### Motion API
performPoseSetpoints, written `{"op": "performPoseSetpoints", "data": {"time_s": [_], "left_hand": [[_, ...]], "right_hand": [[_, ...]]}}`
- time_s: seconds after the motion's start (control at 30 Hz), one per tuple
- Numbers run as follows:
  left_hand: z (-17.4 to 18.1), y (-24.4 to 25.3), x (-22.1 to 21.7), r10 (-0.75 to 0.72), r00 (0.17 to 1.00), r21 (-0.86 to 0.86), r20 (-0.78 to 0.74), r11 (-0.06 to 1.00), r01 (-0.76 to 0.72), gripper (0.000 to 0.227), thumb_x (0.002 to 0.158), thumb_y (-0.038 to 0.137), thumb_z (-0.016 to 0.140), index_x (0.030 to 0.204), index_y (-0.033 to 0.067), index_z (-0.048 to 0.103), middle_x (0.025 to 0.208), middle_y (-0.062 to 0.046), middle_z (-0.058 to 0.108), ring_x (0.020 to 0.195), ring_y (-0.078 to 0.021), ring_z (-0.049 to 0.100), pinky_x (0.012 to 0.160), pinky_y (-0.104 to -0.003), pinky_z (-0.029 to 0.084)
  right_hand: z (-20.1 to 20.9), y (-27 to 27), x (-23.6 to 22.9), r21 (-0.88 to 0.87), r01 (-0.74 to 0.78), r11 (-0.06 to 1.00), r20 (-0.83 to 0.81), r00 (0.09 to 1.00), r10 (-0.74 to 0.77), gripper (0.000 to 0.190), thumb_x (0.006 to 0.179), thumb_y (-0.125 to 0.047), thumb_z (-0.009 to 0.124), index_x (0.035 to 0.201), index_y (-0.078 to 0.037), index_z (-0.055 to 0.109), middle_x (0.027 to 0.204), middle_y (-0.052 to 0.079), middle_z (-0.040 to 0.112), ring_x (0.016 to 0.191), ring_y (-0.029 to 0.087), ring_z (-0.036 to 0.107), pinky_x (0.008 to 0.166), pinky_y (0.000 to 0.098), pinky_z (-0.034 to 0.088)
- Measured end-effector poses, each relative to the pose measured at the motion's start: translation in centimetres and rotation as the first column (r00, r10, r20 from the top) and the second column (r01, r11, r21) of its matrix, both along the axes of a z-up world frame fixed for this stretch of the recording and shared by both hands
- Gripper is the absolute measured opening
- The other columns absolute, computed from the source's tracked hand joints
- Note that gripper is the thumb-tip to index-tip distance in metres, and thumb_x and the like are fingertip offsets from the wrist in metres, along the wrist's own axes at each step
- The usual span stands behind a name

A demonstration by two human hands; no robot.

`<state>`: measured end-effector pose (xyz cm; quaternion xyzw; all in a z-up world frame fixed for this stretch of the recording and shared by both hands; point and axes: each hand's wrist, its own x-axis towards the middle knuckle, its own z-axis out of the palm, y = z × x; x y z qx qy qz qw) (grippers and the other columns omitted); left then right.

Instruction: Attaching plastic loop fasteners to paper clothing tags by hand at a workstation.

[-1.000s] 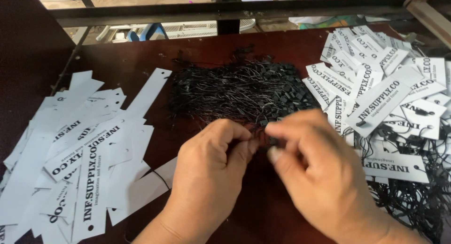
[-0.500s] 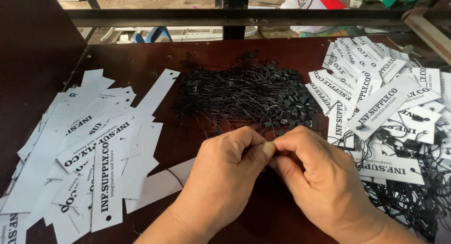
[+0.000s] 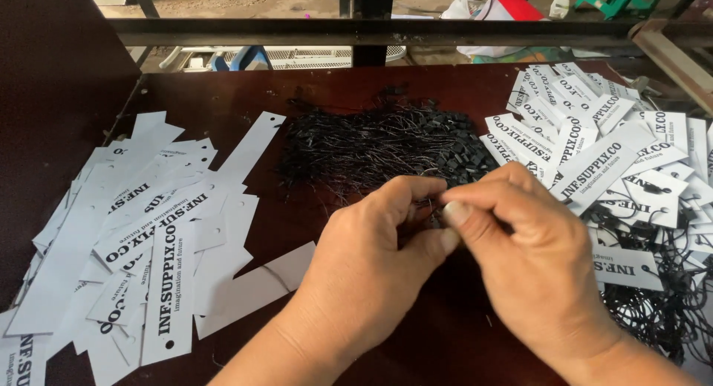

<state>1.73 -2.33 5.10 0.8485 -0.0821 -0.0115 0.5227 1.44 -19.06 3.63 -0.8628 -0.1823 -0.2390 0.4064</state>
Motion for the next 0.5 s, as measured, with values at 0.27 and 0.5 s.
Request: {"op": "performPoseSetpoints", "data": {"time_s": [0.27, 0.5], "left_hand": [[2.1, 2.8, 0.6, 0.252, 0.958, 0.109, -0.137, 0.965, -0.238, 0.01, 0.091, 0.032, 0.073, 0.087, 0.0248, 0.079, 0.068, 0.008, 0.071, 0.066, -0.0063, 0.057, 0.068, -0.026, 0.05], [4.5, 3.7, 0.1, 0.381, 0.879, 0.108, -0.287, 0.925, -0.366, 0.018, 0.099, 0.028, 0.068, 0.09, 0.0188, 0.079, 0.072, 0.002, 0.071, 0.061, -0.0109, 0.048, 0.059, -0.028, 0.04]], "right_hand": [[2.2, -1.4, -0.9, 0.195, 0.403, 0.894, -0.321, 0.887, -0.331, 0.015, 0.105, -0.008, 0.061, 0.099, -0.006, 0.074, 0.063, 0.005, 0.054, 0.062, 0.015, 0.05, 0.064, 0.0274, 0.044], [-1.1, -5.6, -3.7, 0.055, 0.463, 0.885, -0.296, 0.854, -0.428, 0.014, 0.101, -0.01, 0.068, 0.091, -0.004, 0.074, 0.066, 0.005, 0.057, 0.062, 0.016, 0.047, 0.059, 0.0308, 0.041]]}}
